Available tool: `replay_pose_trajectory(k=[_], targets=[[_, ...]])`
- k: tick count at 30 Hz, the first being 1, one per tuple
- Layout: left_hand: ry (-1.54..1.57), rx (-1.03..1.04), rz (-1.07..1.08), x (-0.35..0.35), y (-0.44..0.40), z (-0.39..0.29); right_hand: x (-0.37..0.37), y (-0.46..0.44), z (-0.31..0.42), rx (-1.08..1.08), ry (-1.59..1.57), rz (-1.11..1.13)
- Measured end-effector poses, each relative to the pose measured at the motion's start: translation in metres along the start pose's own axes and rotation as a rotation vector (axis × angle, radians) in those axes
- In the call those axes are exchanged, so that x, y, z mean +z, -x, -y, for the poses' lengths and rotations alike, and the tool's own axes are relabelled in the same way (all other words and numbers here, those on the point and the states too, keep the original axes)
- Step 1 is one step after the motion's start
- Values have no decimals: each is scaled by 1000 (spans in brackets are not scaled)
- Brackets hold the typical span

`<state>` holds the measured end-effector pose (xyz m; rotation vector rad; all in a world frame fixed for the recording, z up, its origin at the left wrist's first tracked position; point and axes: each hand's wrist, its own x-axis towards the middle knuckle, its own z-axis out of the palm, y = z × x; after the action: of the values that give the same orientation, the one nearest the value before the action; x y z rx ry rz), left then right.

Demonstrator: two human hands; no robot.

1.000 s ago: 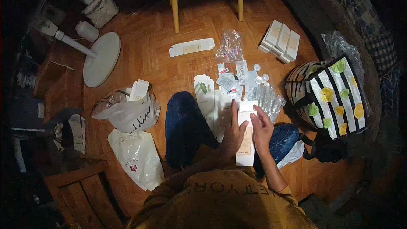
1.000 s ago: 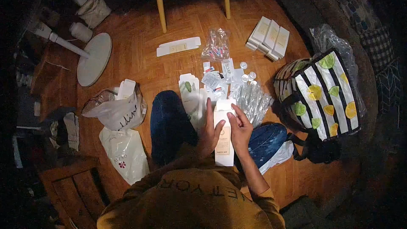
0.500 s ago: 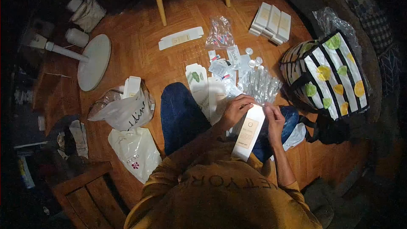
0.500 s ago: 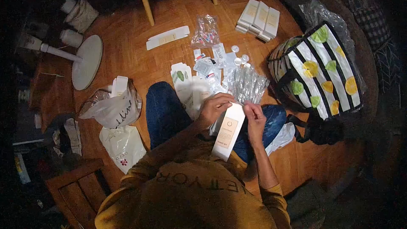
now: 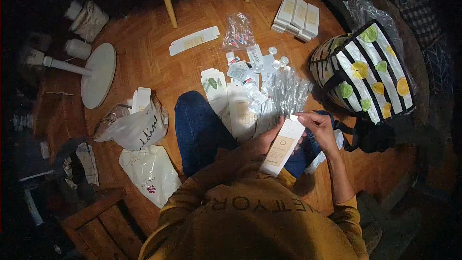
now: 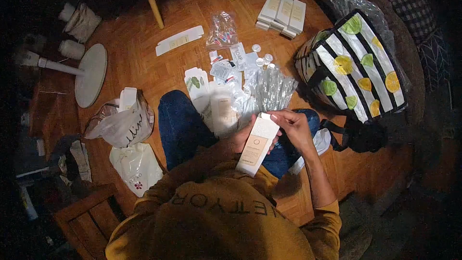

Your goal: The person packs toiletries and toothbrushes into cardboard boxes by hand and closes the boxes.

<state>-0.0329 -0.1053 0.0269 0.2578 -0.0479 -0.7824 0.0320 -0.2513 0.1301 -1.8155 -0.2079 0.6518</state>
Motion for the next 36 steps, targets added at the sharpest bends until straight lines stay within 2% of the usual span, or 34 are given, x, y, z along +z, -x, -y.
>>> replay_pose_trajectory(k=[4,10,13,15,19,21,31,33,34,36], targets=[[-84,30,-68,-1,4,4,0,-5,-3,65,-98,25],[-75,2,-11,-2,4,-1,1,-8,3,176,-197,12],[-61,9,0,-6,3,0,0,-9,1,121,-136,35],[-63,-4,-28,-10,4,1,1,-8,1,-100,151,17],[-76,-21,-79,-9,3,3,-3,-10,2,-96,177,28],[-94,-6,-95,-5,3,3,-5,-9,5,-121,287,-16],[-73,68,-112,-12,-1,-1,-1,-19,3,-34,267,-52],[-81,39,-110,-11,1,-4,-5,-21,11,-100,306,93],[-89,11,-107,-10,2,-5,-7,-20,8,-98,307,93],[-31,37,-95,-17,1,-4,-8,-20,2,-256,264,145]])
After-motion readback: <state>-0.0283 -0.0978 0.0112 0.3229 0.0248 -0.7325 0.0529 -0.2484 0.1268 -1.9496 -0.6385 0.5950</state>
